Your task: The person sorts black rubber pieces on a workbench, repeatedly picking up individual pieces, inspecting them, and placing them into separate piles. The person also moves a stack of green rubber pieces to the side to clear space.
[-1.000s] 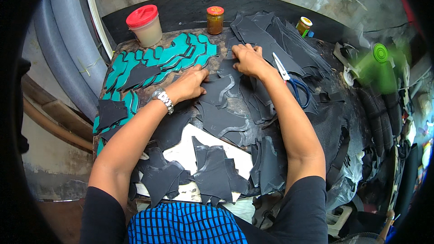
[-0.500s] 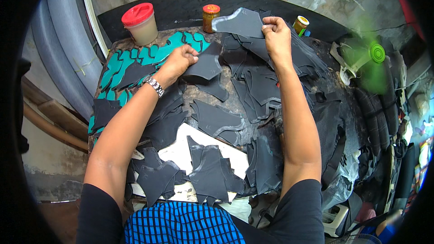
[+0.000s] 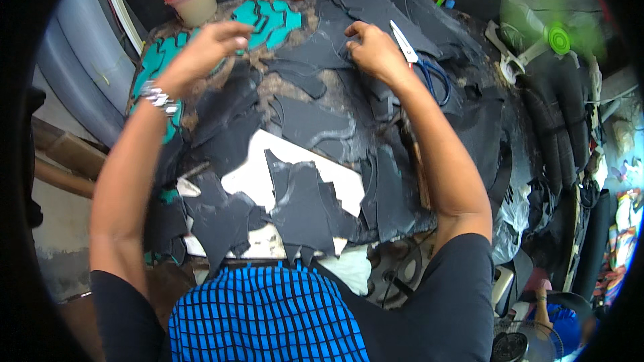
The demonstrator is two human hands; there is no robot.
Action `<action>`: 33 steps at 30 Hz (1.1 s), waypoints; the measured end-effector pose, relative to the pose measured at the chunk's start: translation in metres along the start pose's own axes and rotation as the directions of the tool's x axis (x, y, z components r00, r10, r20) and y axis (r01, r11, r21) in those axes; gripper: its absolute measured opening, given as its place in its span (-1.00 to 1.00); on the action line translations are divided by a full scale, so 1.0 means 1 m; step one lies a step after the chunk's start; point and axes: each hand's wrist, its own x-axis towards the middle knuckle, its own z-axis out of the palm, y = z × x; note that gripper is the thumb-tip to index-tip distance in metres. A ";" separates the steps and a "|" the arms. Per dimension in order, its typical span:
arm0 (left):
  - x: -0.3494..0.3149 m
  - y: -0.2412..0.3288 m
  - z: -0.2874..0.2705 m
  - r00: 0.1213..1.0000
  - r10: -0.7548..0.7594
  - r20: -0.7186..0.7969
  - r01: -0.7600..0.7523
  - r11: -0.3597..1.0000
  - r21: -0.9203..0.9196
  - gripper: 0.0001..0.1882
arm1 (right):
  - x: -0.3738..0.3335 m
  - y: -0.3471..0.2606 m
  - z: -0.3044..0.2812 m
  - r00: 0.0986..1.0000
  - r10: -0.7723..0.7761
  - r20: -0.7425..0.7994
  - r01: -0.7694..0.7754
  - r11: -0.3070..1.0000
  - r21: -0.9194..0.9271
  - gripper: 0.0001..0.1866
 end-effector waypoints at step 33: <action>-0.334 0.061 0.011 0.843 0.057 -0.535 0.132 0.942 0.309 -0.58 | -0.161 -0.059 -0.069 0.943 0.188 -0.274 0.102 0.620 0.778 -0.69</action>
